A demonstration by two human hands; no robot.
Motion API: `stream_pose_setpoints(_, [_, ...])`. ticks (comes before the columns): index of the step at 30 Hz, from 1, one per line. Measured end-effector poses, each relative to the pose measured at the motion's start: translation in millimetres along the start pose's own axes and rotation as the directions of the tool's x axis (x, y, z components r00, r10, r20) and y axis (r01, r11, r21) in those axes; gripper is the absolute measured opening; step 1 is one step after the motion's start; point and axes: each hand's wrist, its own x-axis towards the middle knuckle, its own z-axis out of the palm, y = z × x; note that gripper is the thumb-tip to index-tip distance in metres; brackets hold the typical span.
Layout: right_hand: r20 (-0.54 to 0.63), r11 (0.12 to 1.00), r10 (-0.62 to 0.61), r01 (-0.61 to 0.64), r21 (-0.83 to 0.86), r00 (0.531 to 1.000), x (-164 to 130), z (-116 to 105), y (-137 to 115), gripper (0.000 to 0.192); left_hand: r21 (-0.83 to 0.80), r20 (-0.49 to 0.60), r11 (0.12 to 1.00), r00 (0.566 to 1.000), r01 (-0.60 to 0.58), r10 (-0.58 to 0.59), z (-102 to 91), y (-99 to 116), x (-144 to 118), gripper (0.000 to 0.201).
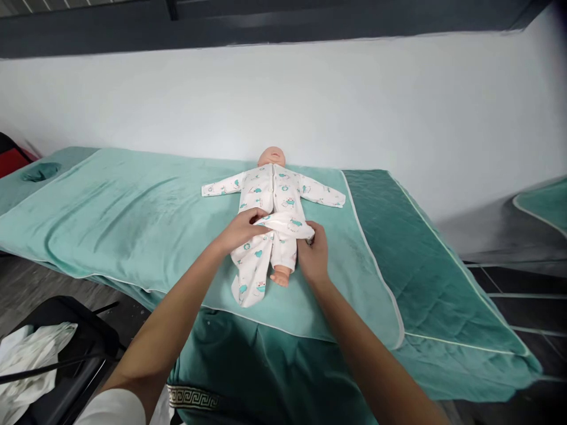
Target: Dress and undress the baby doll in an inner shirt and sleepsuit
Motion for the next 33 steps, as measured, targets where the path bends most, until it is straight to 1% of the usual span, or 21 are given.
stream_pose_setpoints(2, [0.074,0.987,-0.159,0.160,-0.007,0.984,-2.2,-4.9,-8.5,0.030,-0.152,0.033,0.987,0.998,0.050,-0.046,-9.9,-7.1,-4.7,0.033])
stream_pose_setpoints(4, [0.207,0.957,-0.285,0.291,0.001,0.936,2.6,-9.0,-22.6,0.032,-0.276,0.040,0.957,0.996,0.091,-0.083,-15.0,-12.3,-7.4,0.034])
stream_pose_setpoints(6, [0.364,0.937,-0.324,0.350,-0.006,0.873,15.5,-9.7,-41.4,0.031,-0.367,0.028,0.925,0.996,0.094,-0.090,-14.6,-15.3,-6.3,0.034])
stream_pose_setpoints(8, [0.505,0.943,-0.268,0.330,-0.036,0.821,34.2,-5.3,-61.0,0.030,-0.430,-0.009,0.900,0.997,0.066,-0.077,-10.1,-17.0,-1.5,0.034])
stream_pose_setpoints(9, [0.589,0.955,-0.194,0.289,-0.070,0.785,44.2,-1.5,-69.3,0.030,-0.449,-0.031,0.892,0.997,0.050,-0.072,-7.0,-18.2,1.7,0.034])
stream_pose_setpoints(11, [0.686,0.968,-0.047,0.202,-0.148,0.726,62.6,8.5,-79.9,0.034,-0.471,-0.069,0.881,0.994,0.040,-0.082,-0.4,-22.4,8.0,0.036])
stream_pose_setpoints(13, [0.739,0.974,0.064,0.118,-0.191,0.670,75.1,19.0,-80.8,0.034,-0.504,-0.107,0.862,0.987,0.050,-0.120,4.9,-29.8,12.3,0.037])
stream_pose_setpoints(15, [0.777,0.986,0.124,0.012,-0.167,0.617,80.1,27.6,-73.1,0.032,-0.557,-0.128,0.828,0.979,0.063,-0.160,7.4,-38.9,14.0,0.039])
stream_pose_setpoints(16, [0.787,0.990,0.138,-0.057,-0.131,0.601,80.2,30.7,-67.3,0.031,-0.585,-0.124,0.808,0.977,0.070,-0.174,7.4,-43.2,14.0,0.041])
stream_pose_setpoints(17, [0.785,0.988,0.145,-0.133,-0.081,0.602,79.2,32.9,-61.2,0.030,-0.610,-0.105,0.788,0.978,0.079,-0.179,6.6,-46.9,13.7,0.044])
stream_pose_setpoints(18, [0.771,0.978,0.149,-0.207,-0.022,0.619,77.6,34.2,-55.3,0.030,-0.632,-0.075,0.770,0.982,0.089,-0.175,5.2,-49.6,13.3,0.047])
stream_pose_setpoints(20, [0.724,0.941,0.161,-0.326,0.093,0.671,74.0,34.8,-46.3,0.028,-0.660,-0.006,0.744,0.989,0.107,-0.147,1.1,-52.0,12.6,0.051])
stream_pose_setpoints(21, [0.703,0.920,0.170,-0.368,0.138,0.690,72.6,34.6,-43.7,0.027,-0.665,0.025,0.738,0.991,0.115,-0.131,-1.0,-51.8,12.3,0.053])
stream_pose_setpoints(23, [0.686,0.883,0.182,-0.424,0.201,0.705,70.6,33.8,-41.8,0.024,-0.650,0.080,0.747,0.990,0.142,-0.119,-4.4,-49.9,12.1,0.058])
stream_pose_setpoints(25, [0.686,0.857,0.186,-0.457,0.236,0.703,69.3,33.7,-42.0,0.023,-0.615,0.125,0.767,0.983,0.184,-0.135,-5.4,-48.4,12.3,0.060])
stream_pose_setpoints(27, [0.688,0.848,0.187,-0.469,0.248,0.702,68.4,34.3,-42.2,0.025,-0.599,0.124,0.777,0.981,0.194,-0.150,-3.9,-48.9,12.8,0.057])
stream_pose_setpoints(29, [0.696,0.857,0.188,-0.461,0.228,0.693,68.0,34.9,-41.8,0.028,-0.621,0.055,0.768,0.986,0.159,-0.159,-0.7,-51.1,13.2,0.055])
stream_pose_setpoints(30, [0.712,0.871,0.182,-0.447,0.204,0.678,68.2,35.0,-41.8,0.030,-0.640,0.006,0.757,0.986,0.130,-0.164,1.2,-52.3,13.2,0.053])
stream_pose_setpoints(31, [0.737,0.889,0.169,-0.425,0.174,0.654,68.7,34.7,-42.2,0.032,-0.661,-0.041,0.744,0.985,0.100,-0.169,3.1,-53.4,13.1,0.052])
stream_pose_setpoints(33, [0.804,0.932,0.130,-0.348,0.100,0.581,70.2,33.7,-44.4,0.039,-0.698,-0.113,0.714,0.977,0.050,-0.179,5.9,-54.5,12.4,0.048])
